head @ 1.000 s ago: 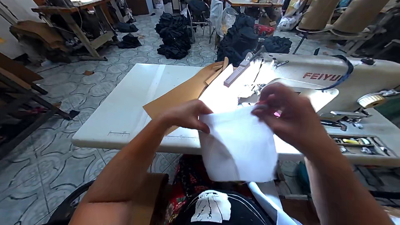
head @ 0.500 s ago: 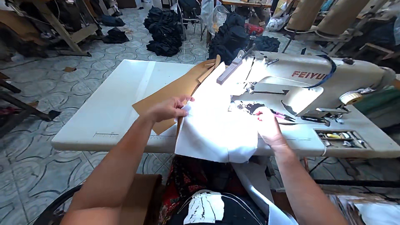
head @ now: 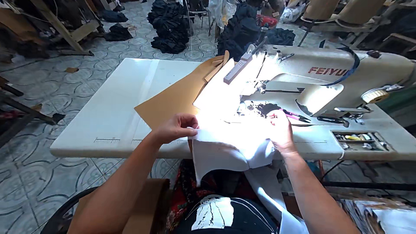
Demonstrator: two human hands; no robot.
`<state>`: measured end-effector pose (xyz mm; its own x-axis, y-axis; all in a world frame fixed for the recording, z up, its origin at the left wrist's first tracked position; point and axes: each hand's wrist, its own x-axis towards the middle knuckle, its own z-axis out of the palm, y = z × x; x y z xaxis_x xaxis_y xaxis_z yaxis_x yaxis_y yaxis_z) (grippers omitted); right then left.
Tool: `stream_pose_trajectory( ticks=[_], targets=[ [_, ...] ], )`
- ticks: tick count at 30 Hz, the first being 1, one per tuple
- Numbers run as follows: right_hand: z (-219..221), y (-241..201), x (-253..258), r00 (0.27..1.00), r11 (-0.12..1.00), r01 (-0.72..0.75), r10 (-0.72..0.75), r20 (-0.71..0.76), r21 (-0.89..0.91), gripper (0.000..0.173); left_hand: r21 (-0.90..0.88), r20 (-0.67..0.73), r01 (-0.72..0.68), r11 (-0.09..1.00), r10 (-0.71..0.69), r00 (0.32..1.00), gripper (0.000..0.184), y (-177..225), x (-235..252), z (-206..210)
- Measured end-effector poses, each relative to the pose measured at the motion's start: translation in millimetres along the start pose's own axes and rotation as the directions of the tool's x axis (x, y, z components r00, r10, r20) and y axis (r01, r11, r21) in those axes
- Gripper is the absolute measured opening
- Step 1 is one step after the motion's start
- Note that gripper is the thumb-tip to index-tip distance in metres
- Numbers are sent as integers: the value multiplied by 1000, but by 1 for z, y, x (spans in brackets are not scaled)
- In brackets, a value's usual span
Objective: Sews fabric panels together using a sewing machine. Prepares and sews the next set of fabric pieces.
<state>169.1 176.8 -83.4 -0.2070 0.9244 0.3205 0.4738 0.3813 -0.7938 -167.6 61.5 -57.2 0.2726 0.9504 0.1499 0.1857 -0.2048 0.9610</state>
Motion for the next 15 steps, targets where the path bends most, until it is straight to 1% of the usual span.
stream_pose_trajectory(
  ticks=[2,4,5,6,7,8,9,10,11,12,13,14,15],
  targets=[
    [-2,1,1,1000,1000,6,-6,-3,-9,26,-121,-8,-73,990,73,997,11,-2,-9,5],
    [-10,11,5,999,999,14,-17,-52,-51,23,-211,-33,-165,963,162,986,18,-2,-22,-1],
    [-17,17,8,997,997,12,-17,-79,-70,23,-225,-41,-203,953,199,979,20,-2,-30,-8],
    [-24,20,9,995,995,9,-19,-100,-95,22,-198,-74,-228,953,218,973,22,1,-39,-16],
    [-30,21,9,994,993,19,-31,-104,-114,22,-115,-141,-238,965,221,965,22,7,-45,-22],
    [-32,14,6,996,992,52,-61,-72,-116,23,13,-216,-234,972,231,949,21,14,-47,-23],
    [-31,0,-1,994,990,104,-105,-5,-93,23,155,-265,-220,963,255,930,18,22,-44,-19],
    [-26,-17,-9,983,985,165,-160,89,-53,22,281,-268,-204,938,281,921,29,31,-38,-9],
    [-20,-36,-19,953,972,234,-231,196,9,22,368,-218,-212,905,306,927,58,39,-29,6],
    [-13,-56,-28,898,941,328,-339,281,87,19,401,-129,-238,884,312,941,86,46,-18,24],
    [-9,-74,-34,820,885,429,-466,333,183,16,382,-27,-263,886,295,955,102,49,-8,42],
    [-8,-90,-38,739,817,509,-576,350,272,13,323,77,-279,904,268,960,104,48,1,60],
    [-13,-104,-39,680,757,564,-653,334,330,10,269,179,-284,920,242,954,92,44,7,74]
  ],
)
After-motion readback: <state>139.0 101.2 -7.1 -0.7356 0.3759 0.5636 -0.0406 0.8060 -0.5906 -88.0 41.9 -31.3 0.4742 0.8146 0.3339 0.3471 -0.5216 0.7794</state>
